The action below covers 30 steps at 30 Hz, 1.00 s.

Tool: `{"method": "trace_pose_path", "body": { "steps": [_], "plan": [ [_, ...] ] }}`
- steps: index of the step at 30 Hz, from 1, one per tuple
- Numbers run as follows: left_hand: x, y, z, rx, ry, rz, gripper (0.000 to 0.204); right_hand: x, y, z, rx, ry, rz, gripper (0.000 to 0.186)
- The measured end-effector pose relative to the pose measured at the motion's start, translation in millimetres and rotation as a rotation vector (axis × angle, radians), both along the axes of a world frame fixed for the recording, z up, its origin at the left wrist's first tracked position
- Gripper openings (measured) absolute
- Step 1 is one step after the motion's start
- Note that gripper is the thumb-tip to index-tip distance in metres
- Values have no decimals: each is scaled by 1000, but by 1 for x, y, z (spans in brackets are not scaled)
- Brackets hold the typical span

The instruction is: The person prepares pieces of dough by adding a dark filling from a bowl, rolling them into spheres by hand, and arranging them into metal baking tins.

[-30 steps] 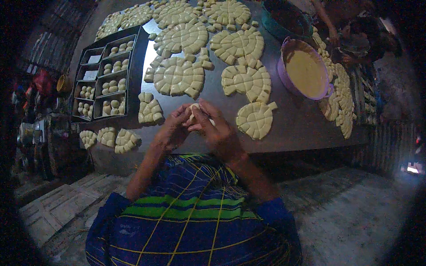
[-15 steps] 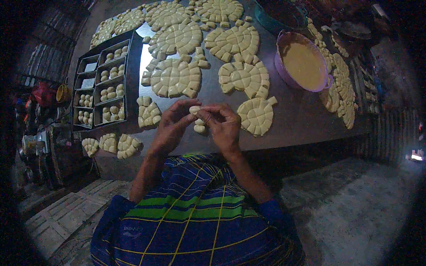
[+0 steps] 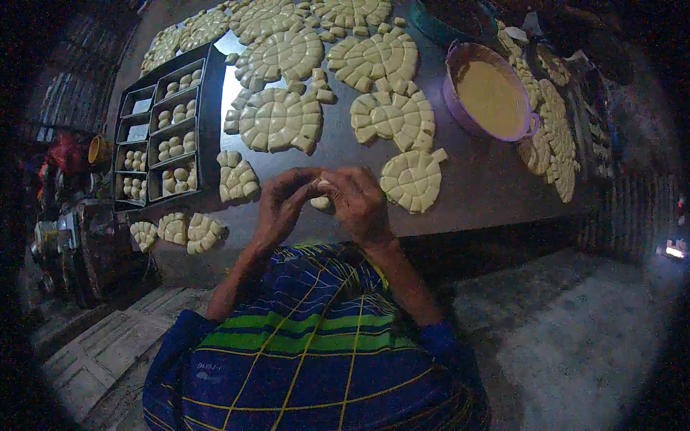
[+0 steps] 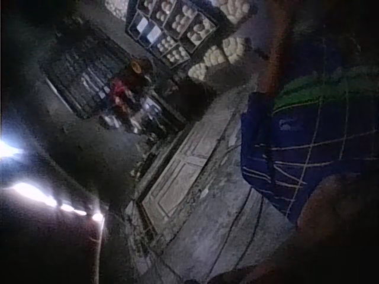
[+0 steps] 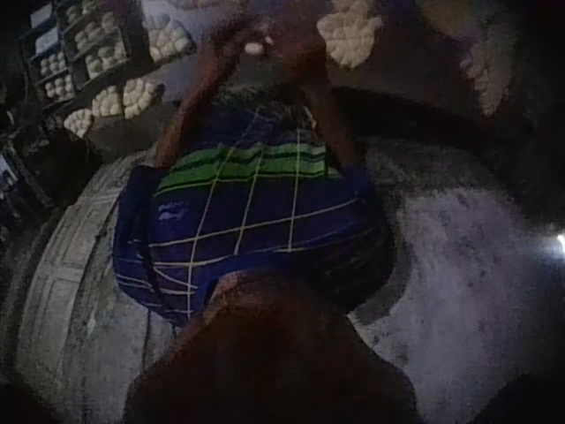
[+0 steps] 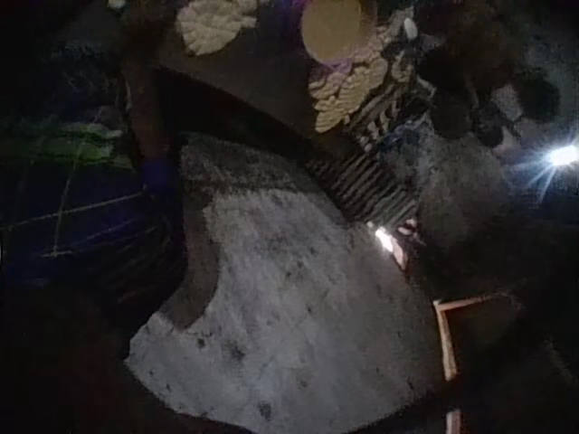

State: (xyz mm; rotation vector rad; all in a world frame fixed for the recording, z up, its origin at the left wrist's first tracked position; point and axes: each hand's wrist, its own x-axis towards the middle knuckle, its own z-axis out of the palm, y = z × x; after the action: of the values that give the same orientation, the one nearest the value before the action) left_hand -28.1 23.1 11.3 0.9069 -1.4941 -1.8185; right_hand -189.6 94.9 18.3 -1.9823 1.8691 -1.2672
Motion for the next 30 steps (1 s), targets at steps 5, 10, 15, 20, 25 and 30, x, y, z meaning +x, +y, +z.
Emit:
{"method": "trace_pose_path", "body": {
  "steps": [5,10,15,20,25,30],
  "plan": [
    [1,2,9,75,29,-62,25,4,2,14,241,-392,-141,27],
    [-5,7,-3,78,-16,-49,20,-8,5,12,312,-453,-88,14],
    [-18,11,-11,94,77,-97,21,-39,12,2,499,-670,-9,19],
    [-30,8,-8,267,218,-162,48,-42,21,-14,412,-838,-73,21],
    [-32,6,-11,404,294,-195,61,-40,40,-11,515,-572,-99,22],
    [-13,-14,-23,358,321,-16,57,-48,67,-72,309,36,-30,29]
  ]
}}
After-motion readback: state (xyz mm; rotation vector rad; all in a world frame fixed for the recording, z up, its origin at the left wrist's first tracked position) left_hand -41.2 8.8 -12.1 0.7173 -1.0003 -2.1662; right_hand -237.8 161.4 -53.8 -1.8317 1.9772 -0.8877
